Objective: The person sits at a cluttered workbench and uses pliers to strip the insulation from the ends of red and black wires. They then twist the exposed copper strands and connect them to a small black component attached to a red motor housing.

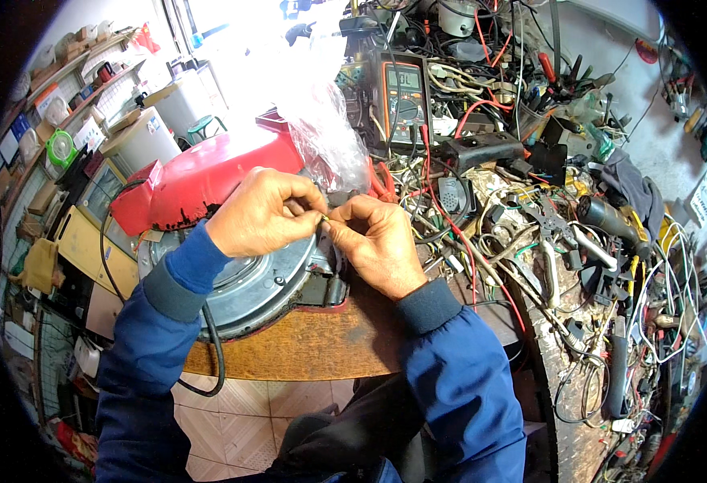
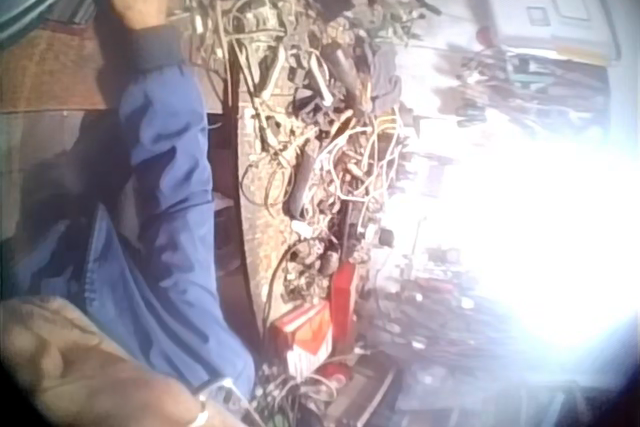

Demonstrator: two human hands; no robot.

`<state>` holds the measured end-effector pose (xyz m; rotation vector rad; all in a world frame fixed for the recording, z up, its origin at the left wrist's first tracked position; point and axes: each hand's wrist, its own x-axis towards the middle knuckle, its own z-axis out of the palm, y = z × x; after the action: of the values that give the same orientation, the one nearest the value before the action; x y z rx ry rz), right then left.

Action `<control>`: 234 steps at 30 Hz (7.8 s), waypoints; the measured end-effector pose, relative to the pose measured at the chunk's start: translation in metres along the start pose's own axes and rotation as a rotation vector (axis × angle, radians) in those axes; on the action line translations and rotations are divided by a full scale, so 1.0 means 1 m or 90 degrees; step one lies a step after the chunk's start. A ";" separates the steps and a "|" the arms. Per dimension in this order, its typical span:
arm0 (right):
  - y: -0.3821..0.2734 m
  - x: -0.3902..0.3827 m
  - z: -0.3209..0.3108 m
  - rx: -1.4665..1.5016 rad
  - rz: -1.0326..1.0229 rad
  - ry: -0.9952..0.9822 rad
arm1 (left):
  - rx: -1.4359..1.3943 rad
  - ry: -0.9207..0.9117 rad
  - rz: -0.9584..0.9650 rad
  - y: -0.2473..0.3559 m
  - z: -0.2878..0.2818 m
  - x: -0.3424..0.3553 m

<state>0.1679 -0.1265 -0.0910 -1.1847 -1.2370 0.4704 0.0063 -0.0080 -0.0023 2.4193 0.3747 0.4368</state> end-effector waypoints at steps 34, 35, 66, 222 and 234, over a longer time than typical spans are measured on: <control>-0.007 -0.003 0.000 -0.057 -0.051 0.026 | 0.033 0.032 0.018 0.008 -0.002 -0.002; -0.007 -0.003 0.001 -0.070 -0.067 0.033 | -0.006 0.023 -0.036 0.009 -0.002 -0.002; -0.006 0.001 0.005 0.017 0.028 -0.022 | 0.013 0.025 0.040 -0.006 0.005 0.003; 0.006 0.006 -0.025 0.110 0.074 -0.055 | 0.018 -0.148 0.014 -0.006 0.007 0.011; -0.012 0.004 -0.023 -0.006 0.079 -0.070 | 0.122 -0.020 0.143 -0.004 0.015 0.005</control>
<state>0.1859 -0.1382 -0.0759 -1.2618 -1.2644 0.6289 0.0166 -0.0115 -0.0146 2.6645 0.1342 0.4780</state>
